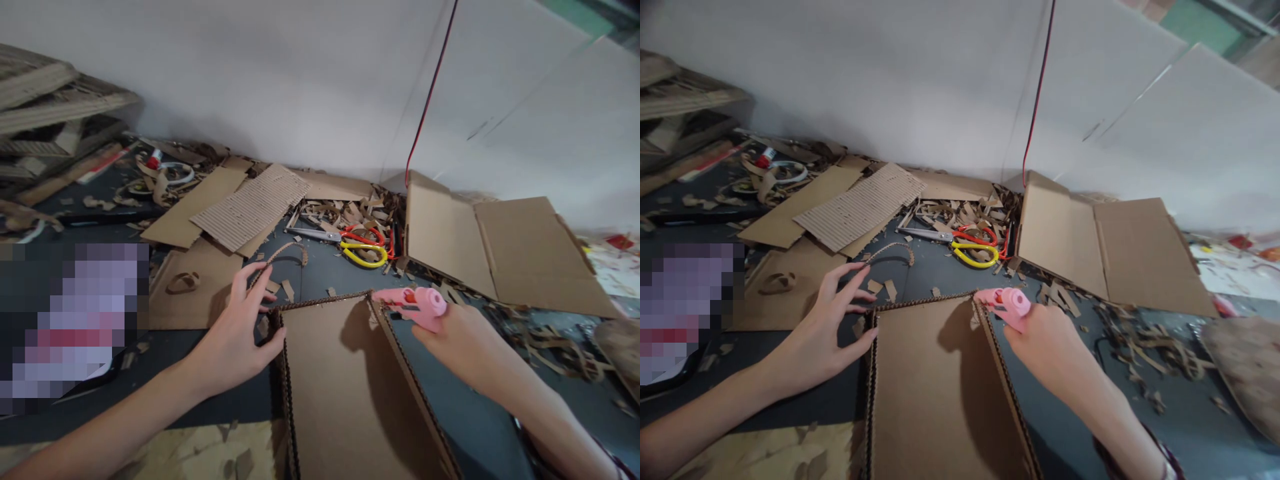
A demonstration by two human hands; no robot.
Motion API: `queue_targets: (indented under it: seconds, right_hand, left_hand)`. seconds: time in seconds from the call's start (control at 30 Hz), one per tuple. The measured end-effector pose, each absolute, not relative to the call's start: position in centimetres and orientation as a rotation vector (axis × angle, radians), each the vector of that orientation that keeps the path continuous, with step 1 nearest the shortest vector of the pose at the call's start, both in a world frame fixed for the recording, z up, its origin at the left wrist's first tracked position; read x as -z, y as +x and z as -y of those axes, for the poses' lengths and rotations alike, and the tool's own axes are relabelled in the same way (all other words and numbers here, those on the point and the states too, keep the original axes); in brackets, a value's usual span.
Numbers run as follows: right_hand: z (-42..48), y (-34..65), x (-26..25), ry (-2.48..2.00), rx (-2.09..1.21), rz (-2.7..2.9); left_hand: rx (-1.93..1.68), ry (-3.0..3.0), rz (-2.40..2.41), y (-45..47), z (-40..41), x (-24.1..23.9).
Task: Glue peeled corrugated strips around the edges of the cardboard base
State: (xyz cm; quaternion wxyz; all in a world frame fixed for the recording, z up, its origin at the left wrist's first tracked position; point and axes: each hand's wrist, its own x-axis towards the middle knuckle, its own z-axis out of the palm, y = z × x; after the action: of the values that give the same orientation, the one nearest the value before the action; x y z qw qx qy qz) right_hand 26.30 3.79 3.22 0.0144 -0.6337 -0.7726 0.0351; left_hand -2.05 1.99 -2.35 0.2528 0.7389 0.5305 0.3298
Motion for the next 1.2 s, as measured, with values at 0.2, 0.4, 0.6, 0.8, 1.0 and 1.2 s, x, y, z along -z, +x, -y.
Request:
queue_targets:
  seconds: [0.2, 0.4, 0.6, 0.8, 1.0, 1.2]
  right_hand:
    - [-3.8, 27.3, -3.2, -2.083, -0.86, 1.977]
    - [-7.0, 28.7, -2.3, -1.72, -0.592, 2.025]
    - [-8.8, 28.4, 0.5, -1.572, -0.385, 2.182]
    - [-8.2, 29.4, 1.6, -1.871, -0.059, 1.98]
    - [-2.5, 28.2, -0.9, -1.922, 0.143, 1.928]
    - [1.3, 24.8, 1.9, -2.079, -0.272, 2.269]
  left_hand:
    - [-0.904, 2.044, -1.459, -2.3, -2.1, 2.6]
    - [-0.88, 2.156, -1.529, -2.5, -2.3, 2.3]
    - [-0.936, 2.312, -1.587, -2.4, -2.4, 1.2]
    - [-1.007, 2.328, -1.577, -2.4, -2.4, 1.1]
    - [-1.104, 2.306, -1.545, -2.3, -2.4, 1.0]
    - [-1.163, 2.314, -1.465, -2.3, -2.4, 1.0]
